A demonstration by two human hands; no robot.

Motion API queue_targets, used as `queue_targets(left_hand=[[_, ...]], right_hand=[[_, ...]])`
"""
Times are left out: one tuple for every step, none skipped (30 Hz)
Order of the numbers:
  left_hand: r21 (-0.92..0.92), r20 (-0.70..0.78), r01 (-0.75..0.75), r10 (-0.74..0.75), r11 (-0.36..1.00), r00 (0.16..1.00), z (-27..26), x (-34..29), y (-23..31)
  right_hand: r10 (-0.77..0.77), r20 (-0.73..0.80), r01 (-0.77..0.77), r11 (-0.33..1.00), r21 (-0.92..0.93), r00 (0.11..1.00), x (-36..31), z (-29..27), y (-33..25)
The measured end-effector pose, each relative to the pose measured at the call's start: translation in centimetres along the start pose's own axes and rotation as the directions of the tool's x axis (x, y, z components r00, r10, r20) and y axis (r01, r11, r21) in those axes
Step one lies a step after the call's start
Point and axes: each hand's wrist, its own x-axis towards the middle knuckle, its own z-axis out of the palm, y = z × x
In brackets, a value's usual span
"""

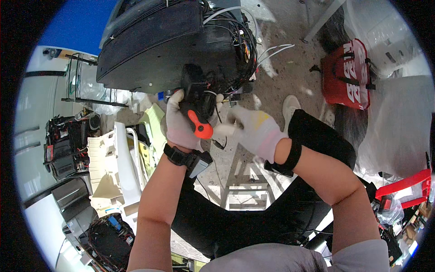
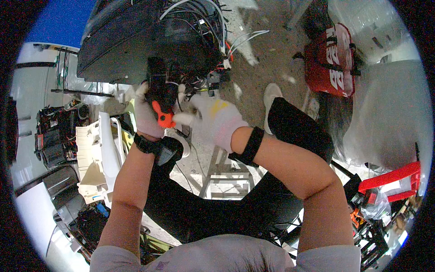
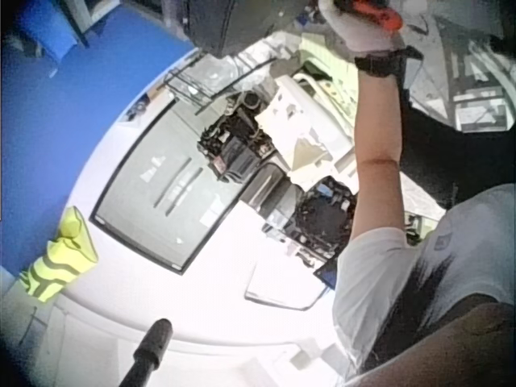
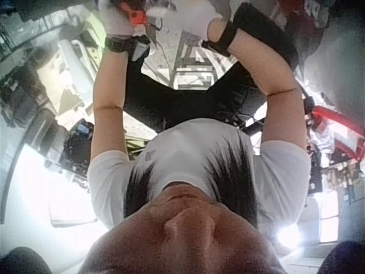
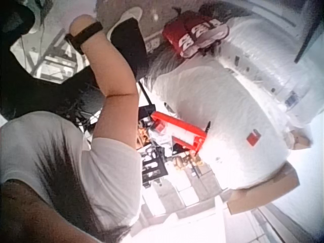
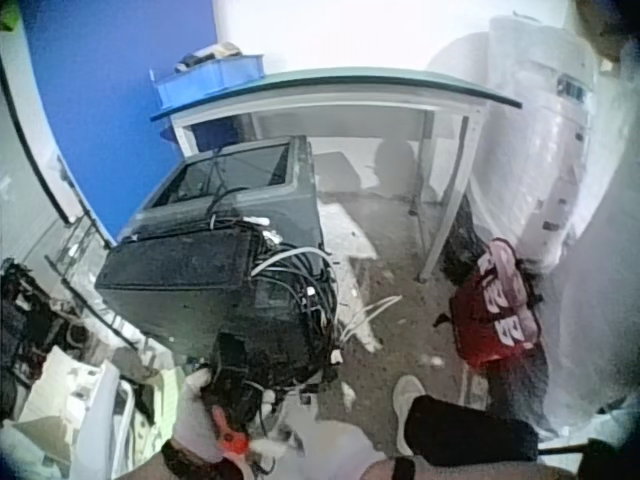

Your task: Disassembling an electronic device by removing a plastic cover and unplugging wire connectors.

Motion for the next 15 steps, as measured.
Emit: queue_targets(left_hand=[[0.006, 0.011, -0.013, 0.013, 1.0, 1.0, 0.0, 0.0, 0.1], [0.012, 0.023, -0.026, 0.026, 1.0, 0.999, 0.0, 0.0, 0.0], [-0.056, 0.025, -0.072, 0.073, 0.996, 0.997, 0.1, 0.1, -0.1], [-0.054, 0.024, -0.07, 0.071, 0.996, 0.997, 0.0, 0.1, 0.0], [-0.016, -0.007, -0.078, 0.078, 0.997, 0.997, -0.2, 0.1, 0.1], [0.022, -0.037, -0.086, 0.087, 0.996, 0.996, -0.3, 0.0, 0.2], [0.022, -0.038, -0.084, 0.085, 0.996, 0.996, -0.2, 0.0, 0.2], [0.015, -0.023, -0.084, 0.084, 0.996, 0.996, -0.1, -0.1, 0.2], [0.008, -0.009, -0.083, 0.083, 0.996, 0.996, 0.1, -0.1, 0.2], [0.009, -0.008, -0.082, 0.082, 0.997, 0.997, 0.2, -0.1, 0.1], [0.015, -0.012, -0.115, 0.115, 0.993, 0.993, 0.4, -0.1, 0.1], [0.02, -0.016, -0.147, 0.148, 0.989, 0.989, 0.5, 0.0, 0.0], [0.02, -0.015, -0.145, 0.145, 0.989, 0.989, 0.7, -0.1, 0.1], [0.024, 0.015, -0.112, 0.112, 0.993, 0.994, 0.9, -0.3, 0.2], [0.028, 0.045, -0.08, 0.078, 0.996, 0.996, 1.1, -0.5, 0.2]], right_hand=[[0.021, -0.052, -0.017, 0.997, 0.072, 0.998, 0.1, -0.3, 0.2], [0.025, -0.055, -0.021, 0.997, 0.073, 0.998, 0.4, -0.2, 0.6], [0.003, -0.179, 0.017, 0.994, 0.107, 0.984, 0.8, 0.1, 1.3], [-0.017, -0.3, 0.06, 0.989, 0.136, 0.954, 1.1, 0.3, 1.5], [-0.015, -0.301, 0.059, 0.989, 0.139, 0.954, 1.2, 0.3, 1.6], [-0.025, -0.359, 0.088, 0.983, 0.161, 0.933, 1.4, 0.4, 1.5], [-0.034, -0.415, 0.119, 0.977, 0.18, 0.909, 1.6, 0.3, 1.5], [-0.033, -0.415, 0.117, 0.977, 0.18, 0.909, 1.7, 0.1, 1.5], [-0.014, -0.357, 0.079, 0.983, 0.167, 0.934, 1.9, -0.3, 1.5], [0.005, -0.3, 0.043, 0.987, 0.152, 0.954, 2.0, -0.7, 1.4], [0.006, -0.301, 0.042, 0.987, 0.152, 0.954, 2.4, -0.5, 1.8], [-0.065, -0.359, 0.113, 0.987, 0.115, 0.931, 2.9, -0.1, 2.6], [-0.135, -0.414, 0.18, 0.981, 0.073, 0.9, 3.2, -0.1, 2.8], [-0.132, -0.415, 0.178, 0.981, 0.073, 0.9, 3.4, -0.6, 3.1], [-0.09, -0.348, 0.097, 0.995, 0.004, 0.933, 3.5, -1.2, 3.4]])
